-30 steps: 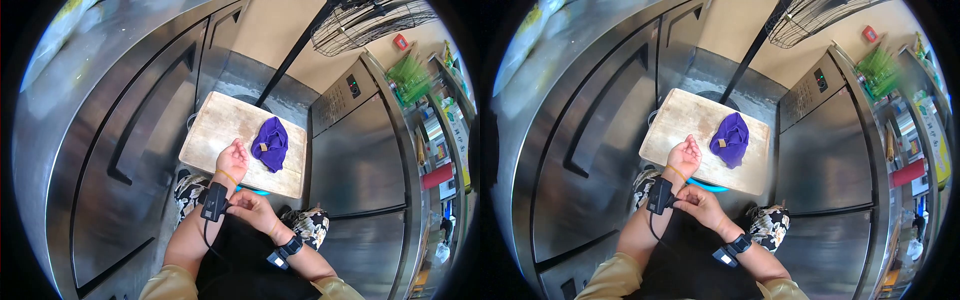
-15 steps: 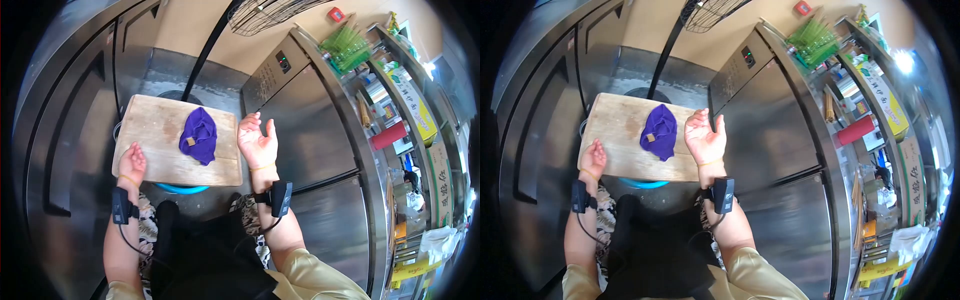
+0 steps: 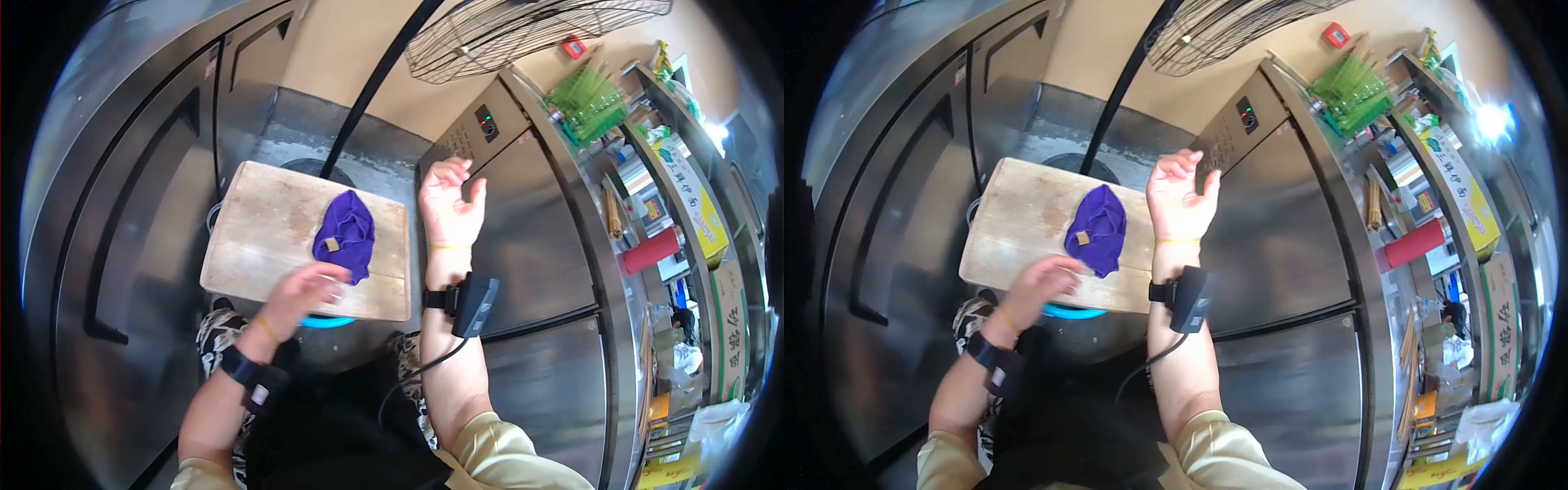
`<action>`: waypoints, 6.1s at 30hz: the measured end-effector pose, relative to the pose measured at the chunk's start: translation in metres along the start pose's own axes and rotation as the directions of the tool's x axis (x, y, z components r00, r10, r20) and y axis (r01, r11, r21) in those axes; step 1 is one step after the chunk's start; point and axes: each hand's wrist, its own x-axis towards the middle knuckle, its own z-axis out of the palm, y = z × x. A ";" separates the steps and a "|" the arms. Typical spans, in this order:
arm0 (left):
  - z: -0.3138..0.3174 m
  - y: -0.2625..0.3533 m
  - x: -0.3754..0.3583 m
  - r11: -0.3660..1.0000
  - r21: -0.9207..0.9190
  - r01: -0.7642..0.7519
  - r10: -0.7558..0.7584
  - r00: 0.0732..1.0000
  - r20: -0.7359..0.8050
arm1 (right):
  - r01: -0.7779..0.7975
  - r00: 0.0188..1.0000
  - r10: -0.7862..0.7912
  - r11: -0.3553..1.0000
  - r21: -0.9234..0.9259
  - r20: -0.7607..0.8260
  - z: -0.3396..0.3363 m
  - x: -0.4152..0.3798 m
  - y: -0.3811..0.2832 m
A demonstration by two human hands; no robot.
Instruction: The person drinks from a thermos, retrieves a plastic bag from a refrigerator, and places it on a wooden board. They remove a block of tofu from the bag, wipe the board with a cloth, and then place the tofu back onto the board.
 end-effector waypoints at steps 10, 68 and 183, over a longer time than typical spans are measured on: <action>0.043 -0.040 0.000 0.993 -0.097 0.063 -0.042 0.977 0.209 | 0.052 0.866 -0.258 0.898 -0.438 -0.427 -0.129 -0.018 -0.006; -0.258 -0.119 -0.014 0.861 -0.313 0.401 -0.485 0.466 -0.740 | 0.200 0.978 0.193 -0.974 -0.106 0.074 -0.197 -0.093 -0.075; -0.176 -0.069 -0.027 0.902 -0.353 0.248 -0.421 0.685 -0.594 | 0.303 0.944 0.170 -0.782 -0.545 0.282 0.168 -0.151 -0.078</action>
